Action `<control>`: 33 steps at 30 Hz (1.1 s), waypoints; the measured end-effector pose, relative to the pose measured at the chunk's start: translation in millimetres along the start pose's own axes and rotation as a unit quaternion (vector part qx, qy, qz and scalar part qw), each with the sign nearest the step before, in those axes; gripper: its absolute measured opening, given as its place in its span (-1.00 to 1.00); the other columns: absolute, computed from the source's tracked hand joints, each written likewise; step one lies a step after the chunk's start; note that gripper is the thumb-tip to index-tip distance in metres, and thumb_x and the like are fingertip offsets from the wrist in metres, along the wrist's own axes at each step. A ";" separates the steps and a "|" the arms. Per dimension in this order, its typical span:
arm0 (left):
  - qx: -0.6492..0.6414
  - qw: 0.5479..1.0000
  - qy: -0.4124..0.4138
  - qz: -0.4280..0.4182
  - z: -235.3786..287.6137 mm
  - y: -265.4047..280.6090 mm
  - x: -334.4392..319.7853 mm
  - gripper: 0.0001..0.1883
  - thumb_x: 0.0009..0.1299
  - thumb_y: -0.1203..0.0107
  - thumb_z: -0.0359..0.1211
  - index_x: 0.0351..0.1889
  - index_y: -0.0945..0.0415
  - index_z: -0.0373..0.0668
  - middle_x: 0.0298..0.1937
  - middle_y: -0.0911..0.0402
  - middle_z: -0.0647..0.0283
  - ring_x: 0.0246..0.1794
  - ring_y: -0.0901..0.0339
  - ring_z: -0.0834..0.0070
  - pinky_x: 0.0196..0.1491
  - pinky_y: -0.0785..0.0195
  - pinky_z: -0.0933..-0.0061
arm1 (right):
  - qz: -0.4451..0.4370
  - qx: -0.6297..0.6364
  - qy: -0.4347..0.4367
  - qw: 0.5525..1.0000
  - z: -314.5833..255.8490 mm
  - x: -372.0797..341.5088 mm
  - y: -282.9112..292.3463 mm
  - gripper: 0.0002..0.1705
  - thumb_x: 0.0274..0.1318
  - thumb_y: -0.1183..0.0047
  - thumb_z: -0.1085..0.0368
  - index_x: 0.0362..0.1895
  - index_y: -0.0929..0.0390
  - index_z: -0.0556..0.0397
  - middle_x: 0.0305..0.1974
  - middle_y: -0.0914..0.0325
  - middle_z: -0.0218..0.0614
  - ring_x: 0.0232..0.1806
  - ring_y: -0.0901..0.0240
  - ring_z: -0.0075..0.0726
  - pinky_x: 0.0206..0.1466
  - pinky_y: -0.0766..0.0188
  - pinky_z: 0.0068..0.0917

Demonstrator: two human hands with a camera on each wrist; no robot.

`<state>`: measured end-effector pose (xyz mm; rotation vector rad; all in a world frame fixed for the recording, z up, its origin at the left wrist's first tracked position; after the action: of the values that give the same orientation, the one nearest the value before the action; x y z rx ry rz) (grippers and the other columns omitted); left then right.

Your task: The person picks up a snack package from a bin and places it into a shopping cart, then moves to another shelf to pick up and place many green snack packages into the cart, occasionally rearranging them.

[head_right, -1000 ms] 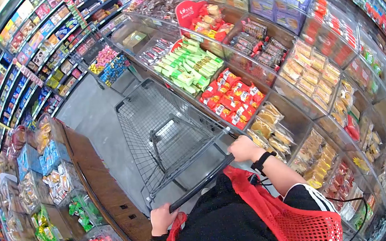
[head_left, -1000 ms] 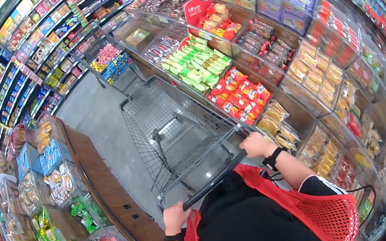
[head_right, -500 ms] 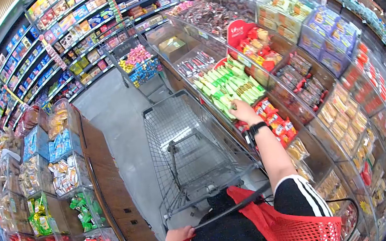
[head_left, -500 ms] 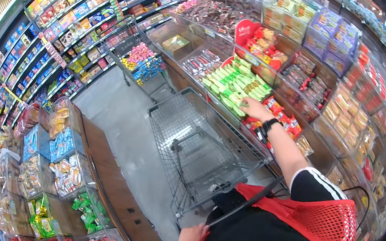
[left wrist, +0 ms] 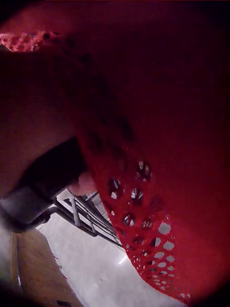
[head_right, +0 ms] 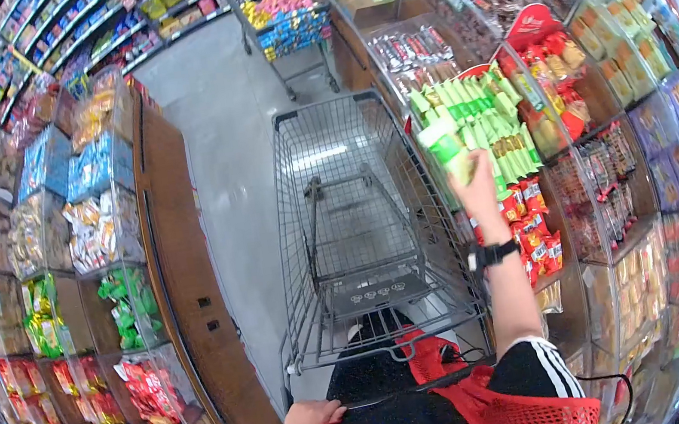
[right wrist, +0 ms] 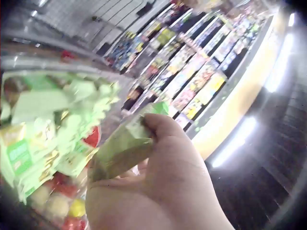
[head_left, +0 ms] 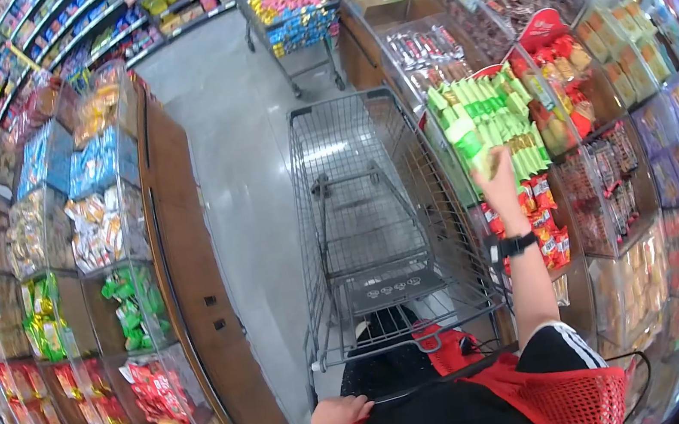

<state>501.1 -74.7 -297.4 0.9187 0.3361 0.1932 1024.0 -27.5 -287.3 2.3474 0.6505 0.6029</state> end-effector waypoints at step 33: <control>-0.018 0.998 0.045 0.027 -8.3 20.7 20.8 -0.73 0.16 -0.11 -0.39 -0.16 -0.52 -0.23 -0.32 -0.55 0.22 -0.52 -0.49 0.43 -0.48 -0.36 0.42 | -0.625 -0.203 0.137 0.741 91.0 -256.1 -456.3 -0.31 0.10 -0.15 0.12 0.32 -0.24 -0.15 0.51 0.30 -0.04 0.53 0.35 0.12 0.42 0.22 0.36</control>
<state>517.0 -49.9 -289.6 0.8854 0.3903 0.2890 741.5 96.5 -719.6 0.9847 1.7622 0.3503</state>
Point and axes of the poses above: each hand's wrist, its own x-axis towards the middle knuckle, its own y-axis out of the back of the hand, z = x × y, the point moved 9 cm from there along x, towards the middle knuckle
